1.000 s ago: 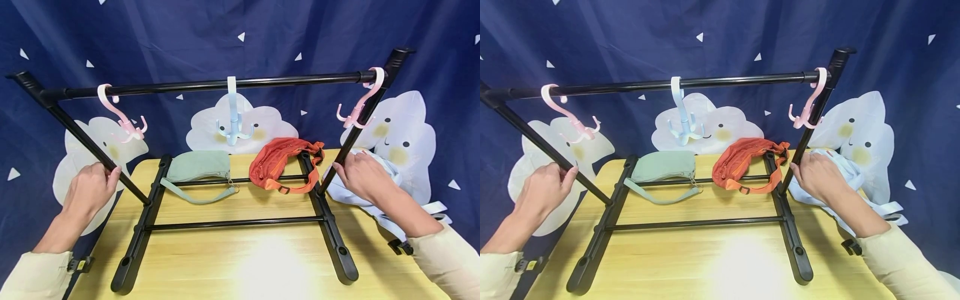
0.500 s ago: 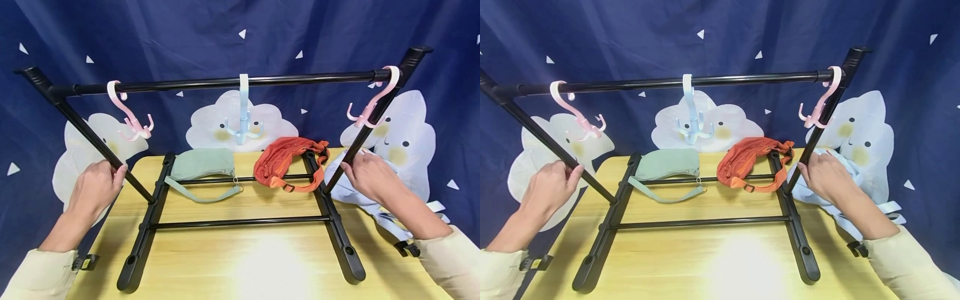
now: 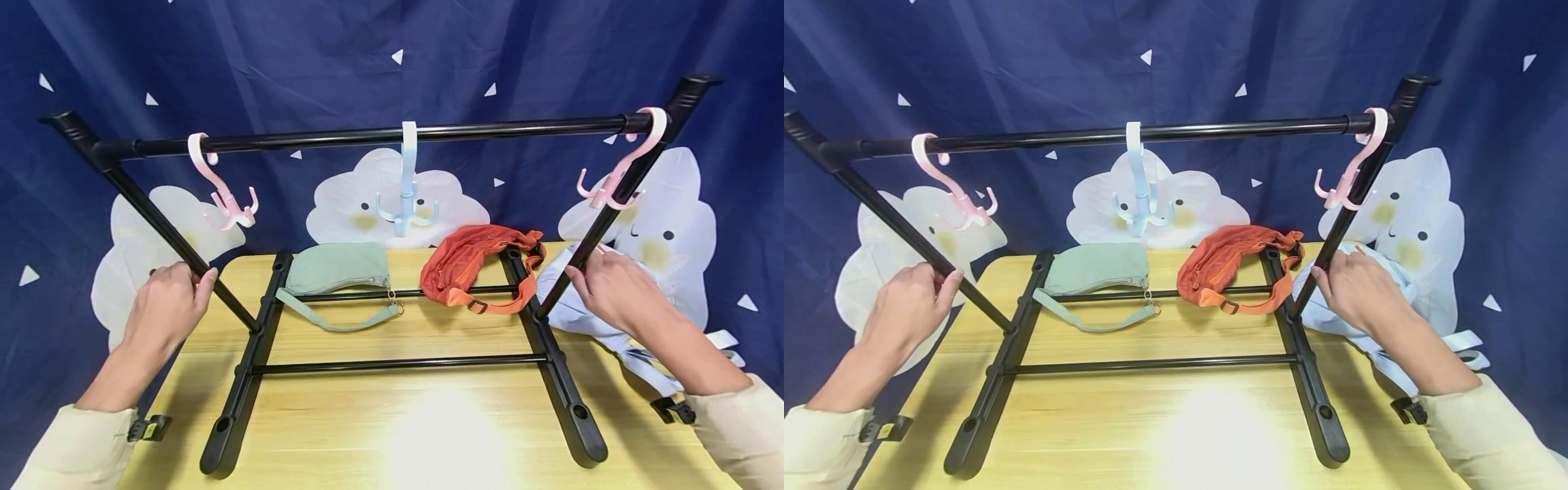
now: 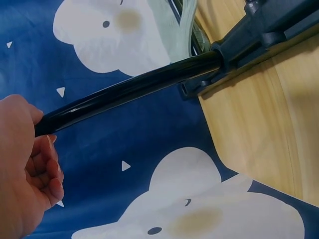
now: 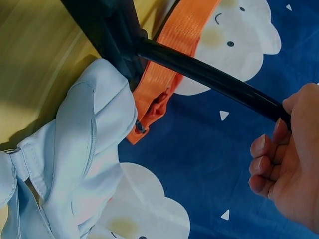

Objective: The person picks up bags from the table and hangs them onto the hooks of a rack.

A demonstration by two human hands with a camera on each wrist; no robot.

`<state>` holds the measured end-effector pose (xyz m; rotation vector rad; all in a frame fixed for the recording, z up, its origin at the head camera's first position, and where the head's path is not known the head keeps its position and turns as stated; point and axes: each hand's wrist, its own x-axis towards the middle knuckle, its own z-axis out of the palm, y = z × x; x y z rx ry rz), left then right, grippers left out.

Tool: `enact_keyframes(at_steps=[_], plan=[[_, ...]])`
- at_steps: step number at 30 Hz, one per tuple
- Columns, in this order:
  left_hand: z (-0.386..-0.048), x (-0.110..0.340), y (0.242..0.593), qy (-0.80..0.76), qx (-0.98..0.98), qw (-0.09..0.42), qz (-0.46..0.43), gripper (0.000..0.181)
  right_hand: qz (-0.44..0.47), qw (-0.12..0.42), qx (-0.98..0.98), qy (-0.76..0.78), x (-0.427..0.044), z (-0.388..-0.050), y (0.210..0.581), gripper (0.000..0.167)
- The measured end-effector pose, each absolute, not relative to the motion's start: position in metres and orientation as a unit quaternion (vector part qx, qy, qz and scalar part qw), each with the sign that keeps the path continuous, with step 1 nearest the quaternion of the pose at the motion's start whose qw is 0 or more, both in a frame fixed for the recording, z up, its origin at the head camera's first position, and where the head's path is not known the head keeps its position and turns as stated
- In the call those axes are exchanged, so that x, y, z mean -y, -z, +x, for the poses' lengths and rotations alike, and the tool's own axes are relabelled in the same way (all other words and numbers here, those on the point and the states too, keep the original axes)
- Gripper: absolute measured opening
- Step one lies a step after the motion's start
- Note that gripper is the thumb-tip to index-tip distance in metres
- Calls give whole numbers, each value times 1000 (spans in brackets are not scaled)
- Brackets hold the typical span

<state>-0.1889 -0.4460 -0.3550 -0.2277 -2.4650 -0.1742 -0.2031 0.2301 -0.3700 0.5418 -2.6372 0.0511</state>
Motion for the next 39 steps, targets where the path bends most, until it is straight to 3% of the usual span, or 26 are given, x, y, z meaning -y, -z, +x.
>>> enact_keyframes(at_steps=[13,39], plan=[[-190,446,356,61,930,348,-103,38,189,216,957,-30,-231,-200,370,28],[-187,446,355,51,932,346,-97,39,174,183,967,-36,-228,-200,366,28]])
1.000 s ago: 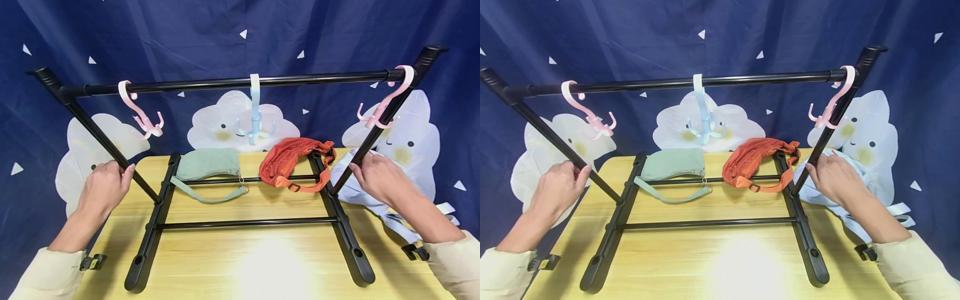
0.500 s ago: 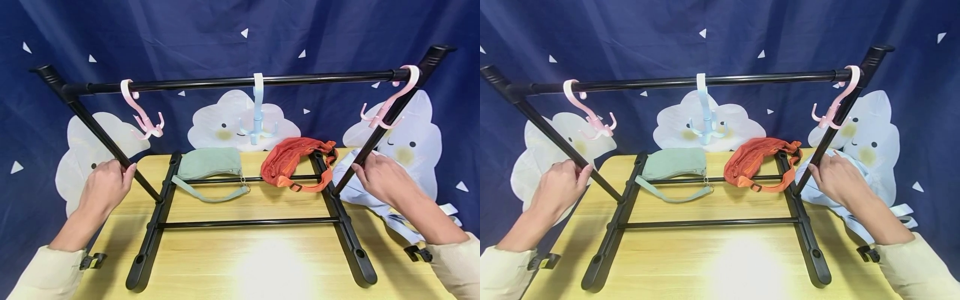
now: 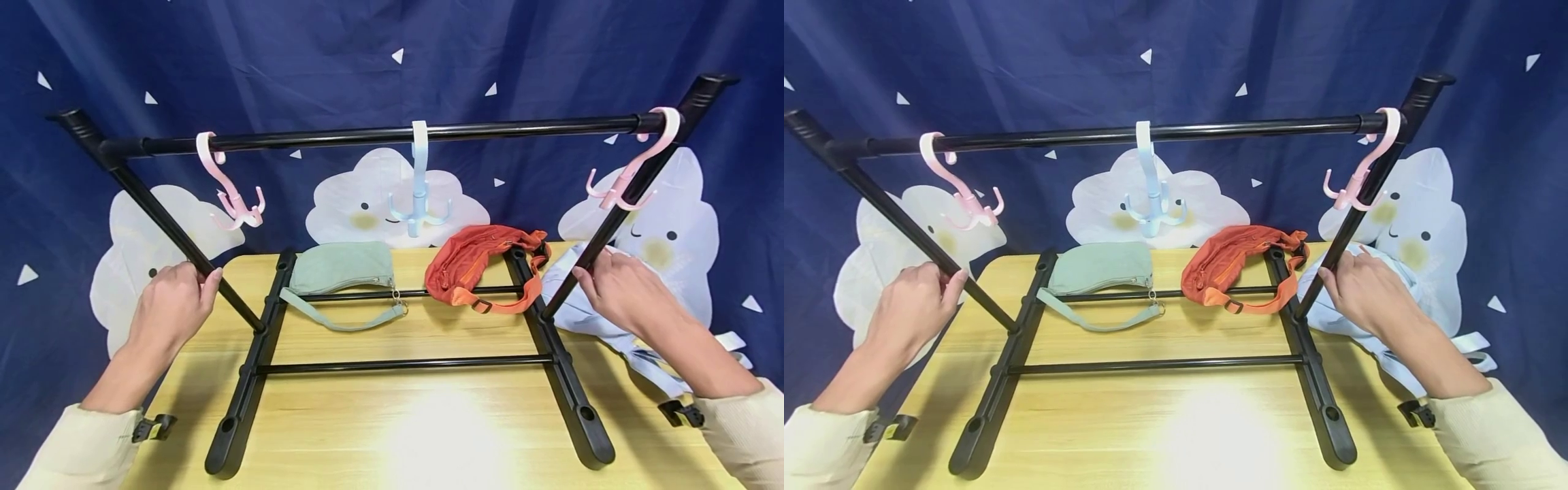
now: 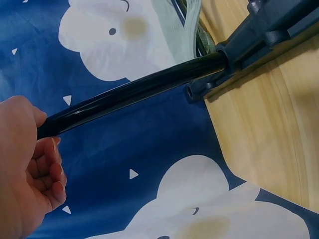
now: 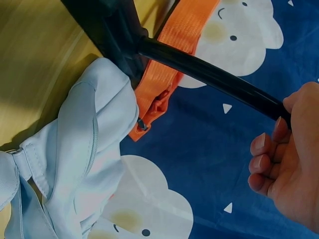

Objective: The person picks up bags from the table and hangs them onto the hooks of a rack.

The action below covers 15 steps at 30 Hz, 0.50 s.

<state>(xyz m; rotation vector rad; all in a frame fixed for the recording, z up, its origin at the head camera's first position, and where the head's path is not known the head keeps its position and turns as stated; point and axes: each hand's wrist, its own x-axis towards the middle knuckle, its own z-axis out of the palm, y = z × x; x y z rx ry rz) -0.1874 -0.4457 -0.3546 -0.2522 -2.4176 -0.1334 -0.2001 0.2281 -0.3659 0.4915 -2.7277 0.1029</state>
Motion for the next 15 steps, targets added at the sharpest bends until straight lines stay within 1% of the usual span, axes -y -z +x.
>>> enact_keyframes(at_steps=[6,11,15], plan=[[-189,443,358,45,922,367,-112,39,171,188,967,-37,-229,-199,367,27],[-189,444,360,30,915,383,-125,39,168,189,967,-27,-229,-199,369,30],[-189,446,359,26,914,386,-125,39,180,206,962,-15,-229,-200,369,30]])
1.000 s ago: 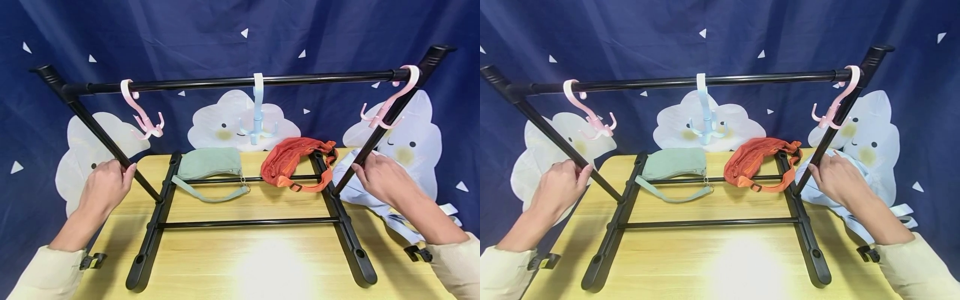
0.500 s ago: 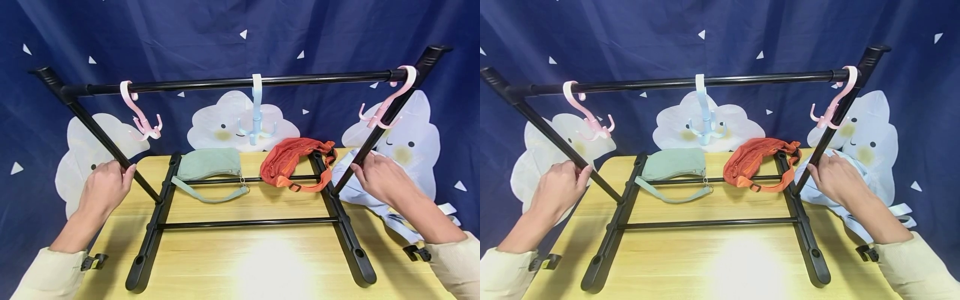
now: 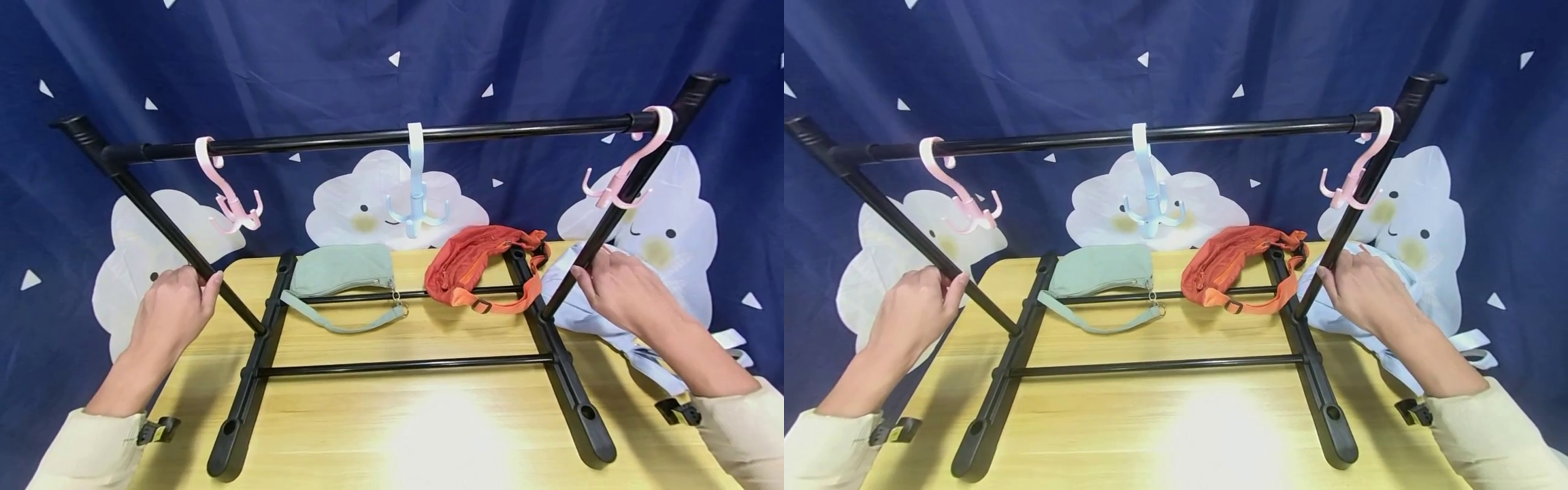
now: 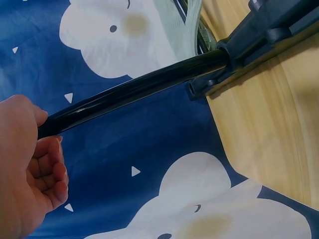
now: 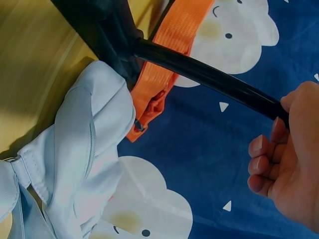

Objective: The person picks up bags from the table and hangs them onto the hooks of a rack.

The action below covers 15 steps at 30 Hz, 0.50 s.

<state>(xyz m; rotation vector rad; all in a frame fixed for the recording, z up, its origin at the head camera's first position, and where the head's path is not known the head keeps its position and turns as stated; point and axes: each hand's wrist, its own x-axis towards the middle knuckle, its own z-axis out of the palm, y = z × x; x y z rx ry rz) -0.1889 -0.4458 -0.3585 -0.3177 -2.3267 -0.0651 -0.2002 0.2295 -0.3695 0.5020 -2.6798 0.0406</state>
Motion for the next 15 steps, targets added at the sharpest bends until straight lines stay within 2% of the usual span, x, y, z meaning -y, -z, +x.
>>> enact_keyframes(at_steps=[9,15], plan=[[-190,444,356,29,916,381,-123,38,178,208,962,-9,-232,-200,367,33],[-189,445,357,27,917,379,-121,38,189,232,954,3,-233,-198,364,37]])
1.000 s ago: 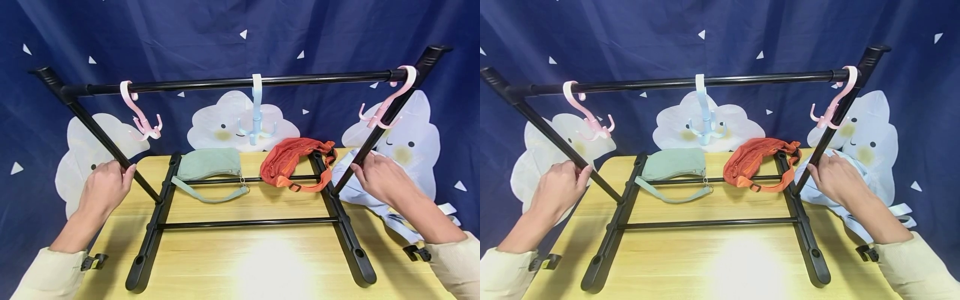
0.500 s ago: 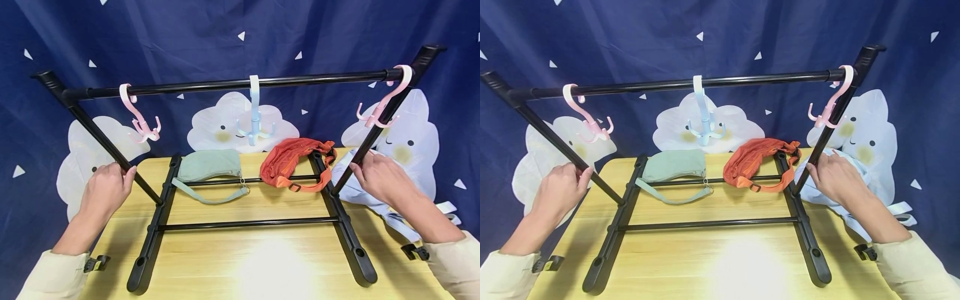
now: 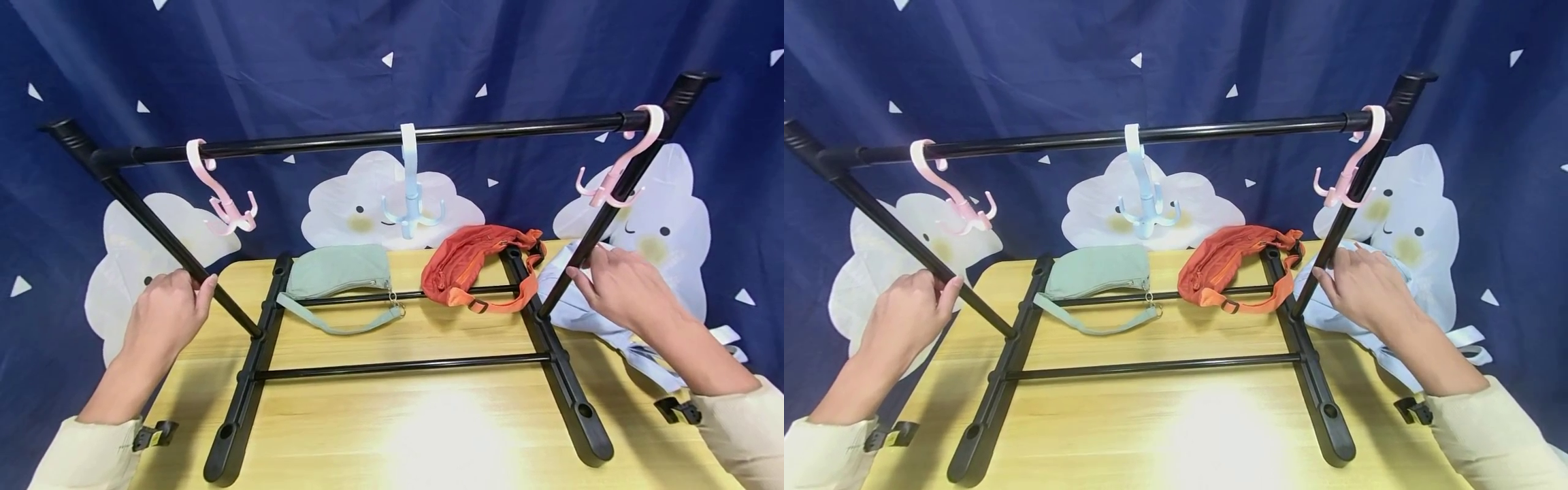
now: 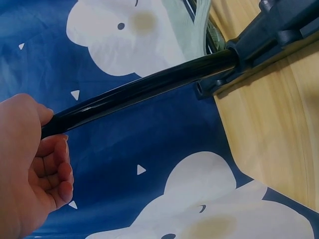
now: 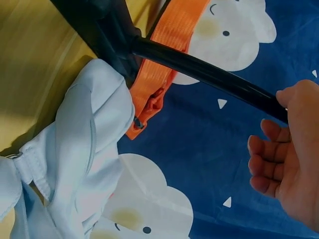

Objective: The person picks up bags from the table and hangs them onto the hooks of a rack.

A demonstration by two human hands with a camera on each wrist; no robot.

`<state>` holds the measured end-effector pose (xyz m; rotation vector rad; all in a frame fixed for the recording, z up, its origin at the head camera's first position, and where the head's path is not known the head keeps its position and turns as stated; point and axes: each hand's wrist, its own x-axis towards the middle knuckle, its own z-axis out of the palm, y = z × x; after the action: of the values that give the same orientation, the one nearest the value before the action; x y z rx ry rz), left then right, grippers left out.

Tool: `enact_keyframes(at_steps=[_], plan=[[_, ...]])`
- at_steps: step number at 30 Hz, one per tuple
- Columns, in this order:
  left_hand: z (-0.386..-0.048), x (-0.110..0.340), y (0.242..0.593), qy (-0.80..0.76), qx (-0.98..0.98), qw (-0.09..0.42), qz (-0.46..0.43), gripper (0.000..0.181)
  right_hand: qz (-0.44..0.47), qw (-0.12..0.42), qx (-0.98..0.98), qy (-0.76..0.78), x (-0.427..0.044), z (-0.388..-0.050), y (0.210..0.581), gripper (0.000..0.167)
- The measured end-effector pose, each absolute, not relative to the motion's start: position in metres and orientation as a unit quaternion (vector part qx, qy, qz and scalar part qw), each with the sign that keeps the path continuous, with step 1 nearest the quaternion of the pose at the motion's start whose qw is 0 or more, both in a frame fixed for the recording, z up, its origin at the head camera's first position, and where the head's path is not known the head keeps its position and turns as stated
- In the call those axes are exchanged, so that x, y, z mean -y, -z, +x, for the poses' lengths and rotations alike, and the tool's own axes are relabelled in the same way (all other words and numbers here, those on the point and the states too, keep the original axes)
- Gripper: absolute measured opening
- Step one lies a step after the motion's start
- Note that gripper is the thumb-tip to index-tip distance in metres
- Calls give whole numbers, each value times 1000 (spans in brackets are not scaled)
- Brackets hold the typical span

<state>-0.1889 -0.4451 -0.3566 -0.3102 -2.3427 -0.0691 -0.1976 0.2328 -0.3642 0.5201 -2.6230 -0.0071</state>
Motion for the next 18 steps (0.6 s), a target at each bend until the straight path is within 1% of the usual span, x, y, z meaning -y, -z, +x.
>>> enact_keyframes(at_steps=[3,9,14,18], plan=[[-188,446,358,27,920,374,-117,39,181,226,957,-1,-234,-194,365,38],[-190,446,357,29,920,374,-112,39,157,191,969,-17,-245,-187,365,44],[-190,446,358,28,917,380,-118,39,174,195,965,-6,-260,-181,368,43],[-190,446,359,34,918,378,-115,39,165,199,966,-5,-272,-176,371,40]])
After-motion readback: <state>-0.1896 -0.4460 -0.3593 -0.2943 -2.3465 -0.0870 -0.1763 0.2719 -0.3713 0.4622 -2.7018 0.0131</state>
